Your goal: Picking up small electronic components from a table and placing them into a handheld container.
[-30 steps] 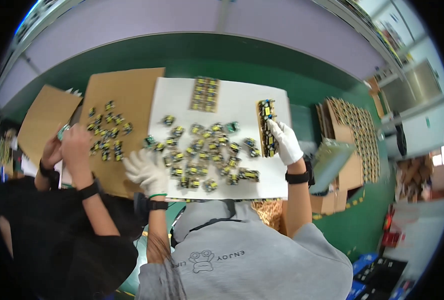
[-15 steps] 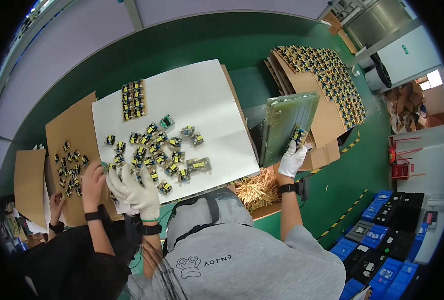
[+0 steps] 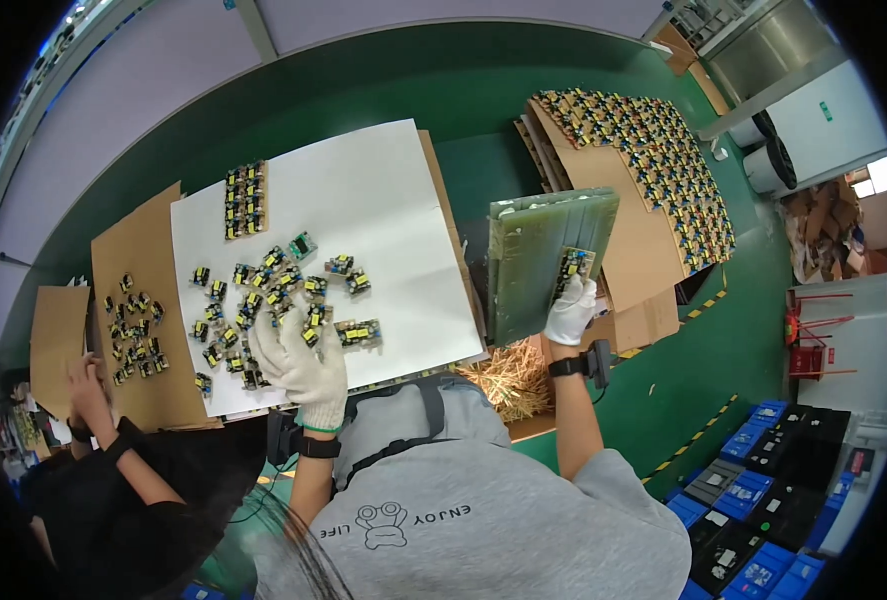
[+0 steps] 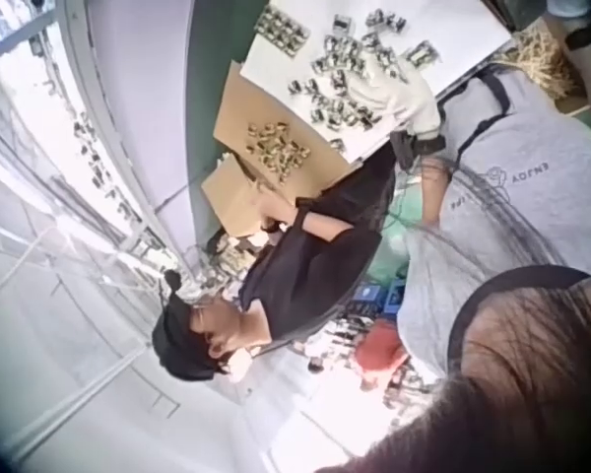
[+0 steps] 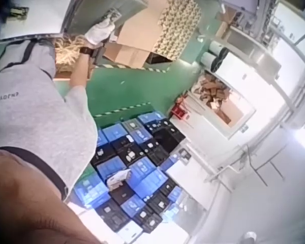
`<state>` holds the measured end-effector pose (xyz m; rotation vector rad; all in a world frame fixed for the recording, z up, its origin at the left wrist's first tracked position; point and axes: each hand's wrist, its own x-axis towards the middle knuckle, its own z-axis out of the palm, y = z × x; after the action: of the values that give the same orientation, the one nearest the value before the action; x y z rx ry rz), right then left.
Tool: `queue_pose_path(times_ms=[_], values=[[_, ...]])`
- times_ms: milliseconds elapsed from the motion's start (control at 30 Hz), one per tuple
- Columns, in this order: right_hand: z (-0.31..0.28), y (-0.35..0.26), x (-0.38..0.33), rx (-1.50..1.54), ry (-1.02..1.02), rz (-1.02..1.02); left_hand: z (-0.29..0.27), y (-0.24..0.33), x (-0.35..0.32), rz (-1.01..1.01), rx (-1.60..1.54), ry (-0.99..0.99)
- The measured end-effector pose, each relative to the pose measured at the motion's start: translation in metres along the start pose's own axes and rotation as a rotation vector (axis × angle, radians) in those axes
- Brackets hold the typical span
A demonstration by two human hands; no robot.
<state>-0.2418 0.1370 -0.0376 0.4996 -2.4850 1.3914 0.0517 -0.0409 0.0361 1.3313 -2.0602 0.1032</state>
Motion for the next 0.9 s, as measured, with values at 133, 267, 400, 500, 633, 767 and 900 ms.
queue_pose_path(times_ms=[133,267,400,500,633,767,900], values=[[0.002,-0.034,-0.008,-0.069,0.029,0.086,0.002,0.029,-0.001,0.044,-0.128,-0.060],[0.008,-0.033,-0.017,-0.116,0.025,0.186,0.001,0.061,0.001,0.164,-0.277,-0.130],[-0.003,-0.045,-0.033,0.161,-0.023,0.223,0.007,0.089,-0.005,0.309,-0.604,-0.434],[-0.021,-0.042,-0.054,0.159,-0.242,0.023,-0.012,0.137,0.010,0.375,-0.699,-0.695],[-0.042,-0.080,-0.070,0.534,-0.355,0.185,0.015,0.143,-0.017,0.341,-0.606,-0.748],[-0.070,-0.093,-0.034,-0.189,0.157,-0.560,0.024,0.127,-0.012,0.587,-0.409,-0.549],[-0.073,-0.137,-0.015,-0.249,-0.812,-0.677,0.019,0.128,-0.016,0.780,-0.423,-0.387]])
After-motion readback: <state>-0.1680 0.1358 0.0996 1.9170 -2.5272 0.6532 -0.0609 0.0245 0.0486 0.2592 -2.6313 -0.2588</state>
